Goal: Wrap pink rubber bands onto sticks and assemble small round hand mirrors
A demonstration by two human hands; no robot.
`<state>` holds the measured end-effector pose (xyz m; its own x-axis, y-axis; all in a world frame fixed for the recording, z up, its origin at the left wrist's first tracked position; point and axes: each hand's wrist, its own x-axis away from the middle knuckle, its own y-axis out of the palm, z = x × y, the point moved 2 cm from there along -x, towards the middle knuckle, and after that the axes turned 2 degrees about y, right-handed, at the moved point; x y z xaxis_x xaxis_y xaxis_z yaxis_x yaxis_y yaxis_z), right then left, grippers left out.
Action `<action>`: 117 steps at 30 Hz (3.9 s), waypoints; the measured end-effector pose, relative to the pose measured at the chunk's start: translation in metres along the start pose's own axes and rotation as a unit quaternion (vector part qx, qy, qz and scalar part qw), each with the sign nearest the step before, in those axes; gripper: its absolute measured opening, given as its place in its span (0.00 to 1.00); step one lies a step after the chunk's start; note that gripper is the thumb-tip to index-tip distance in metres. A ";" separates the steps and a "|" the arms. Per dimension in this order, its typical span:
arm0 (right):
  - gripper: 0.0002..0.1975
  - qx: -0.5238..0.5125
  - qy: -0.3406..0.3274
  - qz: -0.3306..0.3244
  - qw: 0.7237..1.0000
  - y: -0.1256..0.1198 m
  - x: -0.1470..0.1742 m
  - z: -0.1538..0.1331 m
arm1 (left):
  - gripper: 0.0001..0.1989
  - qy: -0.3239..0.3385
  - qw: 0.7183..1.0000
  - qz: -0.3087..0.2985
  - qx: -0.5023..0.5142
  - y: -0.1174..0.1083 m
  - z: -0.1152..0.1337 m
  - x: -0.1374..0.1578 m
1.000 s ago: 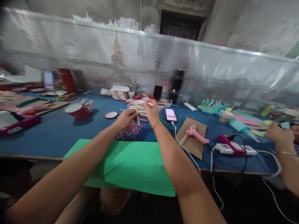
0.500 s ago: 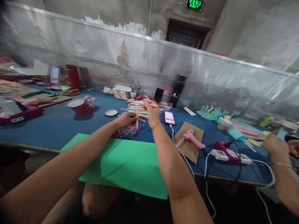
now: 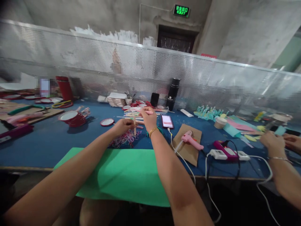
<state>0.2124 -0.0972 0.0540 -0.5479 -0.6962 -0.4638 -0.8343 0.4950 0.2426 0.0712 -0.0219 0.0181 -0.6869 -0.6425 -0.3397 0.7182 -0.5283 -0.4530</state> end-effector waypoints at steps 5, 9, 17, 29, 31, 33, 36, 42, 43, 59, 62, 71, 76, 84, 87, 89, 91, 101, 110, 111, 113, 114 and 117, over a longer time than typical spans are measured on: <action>0.05 0.041 0.023 0.009 0.999 -0.009 0.011 0.010 | 0.16 -0.005 0.998 -0.001 -0.062 -0.002 -0.006 -0.004; 0.05 0.055 0.013 0.033 0.998 -0.018 0.015 0.012 | 0.16 0.015 0.999 -0.017 -0.037 0.000 -0.011 -0.005; 0.07 0.085 0.001 0.008 0.996 -0.016 0.016 0.015 | 0.16 0.010 1.000 -0.001 -0.018 -0.001 -0.009 -0.001; 0.08 0.092 -0.011 -0.024 0.995 -0.009 0.019 0.015 | 0.13 0.029 0.999 -0.002 -0.015 -0.002 -0.006 -0.001; 0.08 0.092 -0.016 -0.032 0.995 -0.009 0.019 0.017 | 0.13 0.037 0.999 -0.007 -0.013 -0.002 -0.006 -0.001; 0.08 0.096 -0.023 -0.030 0.995 -0.010 0.018 0.019 | 0.13 0.041 0.999 -0.004 -0.011 -0.002 -0.007 -0.001; 0.07 0.108 -0.029 -0.009 0.994 -0.013 0.015 0.020 | 0.13 0.040 0.999 -0.005 0.002 -0.001 -0.007 -0.001; 0.07 0.063 0.010 0.009 0.998 -0.014 0.014 0.016 | 0.13 0.025 0.999 -0.017 0.029 0.000 -0.007 -0.001; 0.07 0.062 0.007 0.001 0.998 -0.013 0.015 0.016 | 0.13 0.022 0.999 -0.016 0.028 0.000 -0.009 -0.002; 0.08 0.064 0.017 -0.009 0.998 -0.009 0.015 0.020 | 0.11 -0.006 1.000 0.007 -0.022 -0.004 0.008 0.002; 0.09 0.070 0.011 -0.024 0.997 -0.007 0.015 0.023 | 0.13 0.013 1.000 -0.004 0.001 -0.004 0.004 0.001; 0.08 0.070 0.007 -0.012 0.997 -0.009 0.013 0.023 | 0.16 0.002 0.999 0.007 0.036 -0.003 -0.004 0.000; 0.08 0.070 0.010 -0.021 0.997 -0.008 0.014 0.025 | 0.17 0.002 0.998 -0.005 0.064 0.000 0.002 0.003; 0.08 0.044 0.031 -0.008 0.999 -0.008 0.018 0.011 | 0.15 -0.004 0.998 0.006 0.066 0.001 -0.008 0.000; 0.09 0.046 0.036 -0.028 0.998 -0.006 0.020 0.011 | 0.15 -0.005 0.995 -0.014 0.097 0.002 -0.011 -0.002; 0.09 0.047 0.037 -0.029 0.998 -0.007 0.018 0.013 | 0.14 -0.004 0.996 -0.010 0.087 0.002 -0.012 -0.003; 0.08 0.047 0.034 -0.019 0.998 -0.009 0.017 0.016 | 0.13 -0.005 0.997 -0.004 0.076 0.001 -0.013 -0.003; 0.08 0.037 0.036 -0.031 0.998 -0.007 0.018 0.012 | 0.15 0.022 0.996 -0.039 0.072 0.004 -0.008 -0.002; 0.08 0.027 0.039 -0.005 0.999 -0.009 0.017 0.014 | 0.14 0.042 0.999 0.013 -0.032 -0.002 -0.011 -0.003; 0.08 0.027 0.041 -0.014 0.999 -0.008 0.018 0.013 | 0.13 0.043 0.999 0.012 -0.025 -0.002 -0.009 -0.003; 0.08 0.028 0.043 -0.026 0.998 -0.006 0.019 0.013 | 0.13 0.044 0.999 0.014 -0.018 -0.002 -0.008 -0.002; 0.08 0.031 0.043 -0.025 0.998 -0.007 0.019 0.014 | 0.13 0.043 0.999 0.017 -0.019 -0.002 -0.007 -0.002; 0.08 0.040 0.040 0.001 0.998 -0.009 0.017 0.015 | 0.13 0.038 0.999 0.022 -0.028 -0.002 -0.007 -0.003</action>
<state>0.2114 -0.1052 0.0308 -0.5548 -0.7333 -0.3931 -0.8279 0.5336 0.1730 0.0708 -0.0152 0.0138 -0.6630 -0.6190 -0.4211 0.7419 -0.4678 -0.4803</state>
